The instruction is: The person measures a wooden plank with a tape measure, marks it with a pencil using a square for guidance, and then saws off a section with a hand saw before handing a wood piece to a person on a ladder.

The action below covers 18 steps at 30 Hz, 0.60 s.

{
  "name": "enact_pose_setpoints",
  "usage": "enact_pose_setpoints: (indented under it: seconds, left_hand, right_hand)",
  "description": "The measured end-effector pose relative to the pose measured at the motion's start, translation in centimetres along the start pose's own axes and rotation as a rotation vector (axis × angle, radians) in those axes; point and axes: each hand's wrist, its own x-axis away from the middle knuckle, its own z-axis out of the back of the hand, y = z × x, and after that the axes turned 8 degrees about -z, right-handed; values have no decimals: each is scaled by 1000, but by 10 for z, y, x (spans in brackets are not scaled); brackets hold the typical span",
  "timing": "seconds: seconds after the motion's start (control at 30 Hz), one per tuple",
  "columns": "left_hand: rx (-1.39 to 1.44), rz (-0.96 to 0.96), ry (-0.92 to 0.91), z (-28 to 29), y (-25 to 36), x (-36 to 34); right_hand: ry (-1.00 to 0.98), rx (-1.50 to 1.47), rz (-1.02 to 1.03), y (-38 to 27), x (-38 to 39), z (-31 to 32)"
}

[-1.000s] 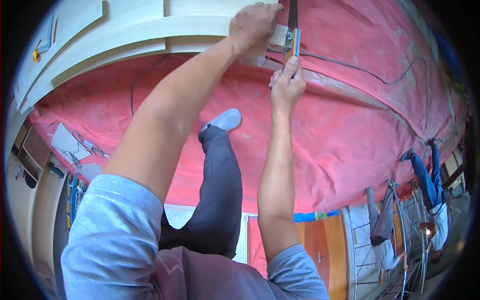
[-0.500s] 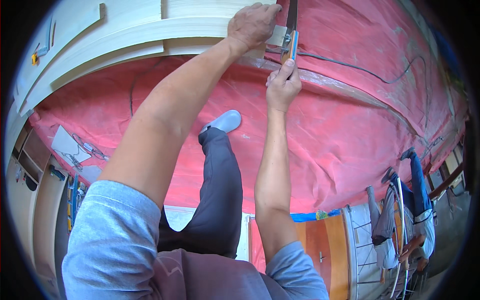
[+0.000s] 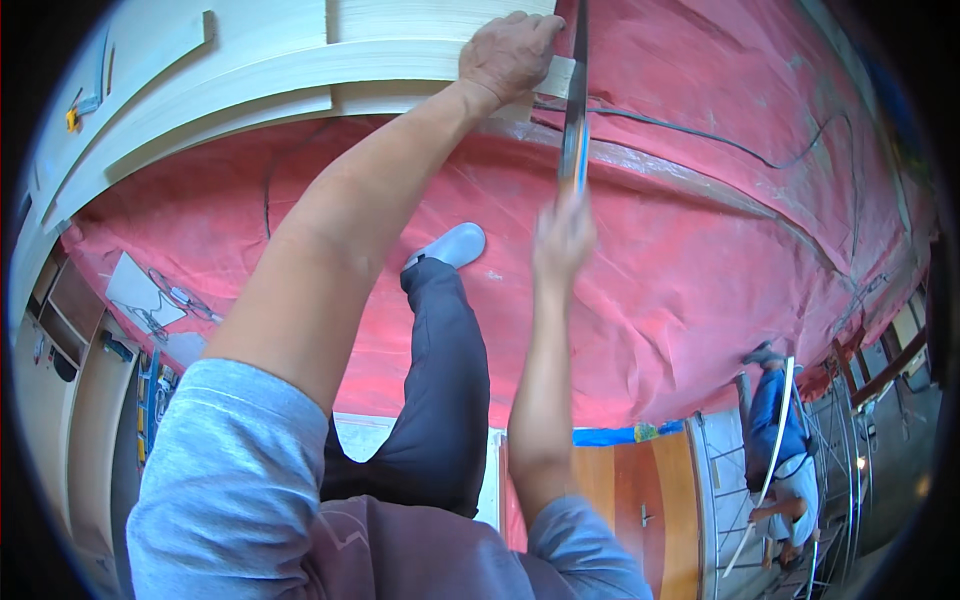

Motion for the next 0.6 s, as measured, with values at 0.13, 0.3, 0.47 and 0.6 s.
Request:
enact_pose_setpoints:
  seconds: [0.13,0.3,0.47,0.6]
  left_hand:
    - [16,49,82,-1,12,-25]
    - [-60,116,-81,0,-9,-21]
    - [-43,108,-39,4,-10,-9]
    - [-43,62,-9,3,-10,-14]
  right_hand:
    - [77,-32,103,-12,-50,-19]
    - [88,4,12,7,54,31]
    - [25,104,-179,-58,150,89]
    - [-1,126,19,-44,14,24]
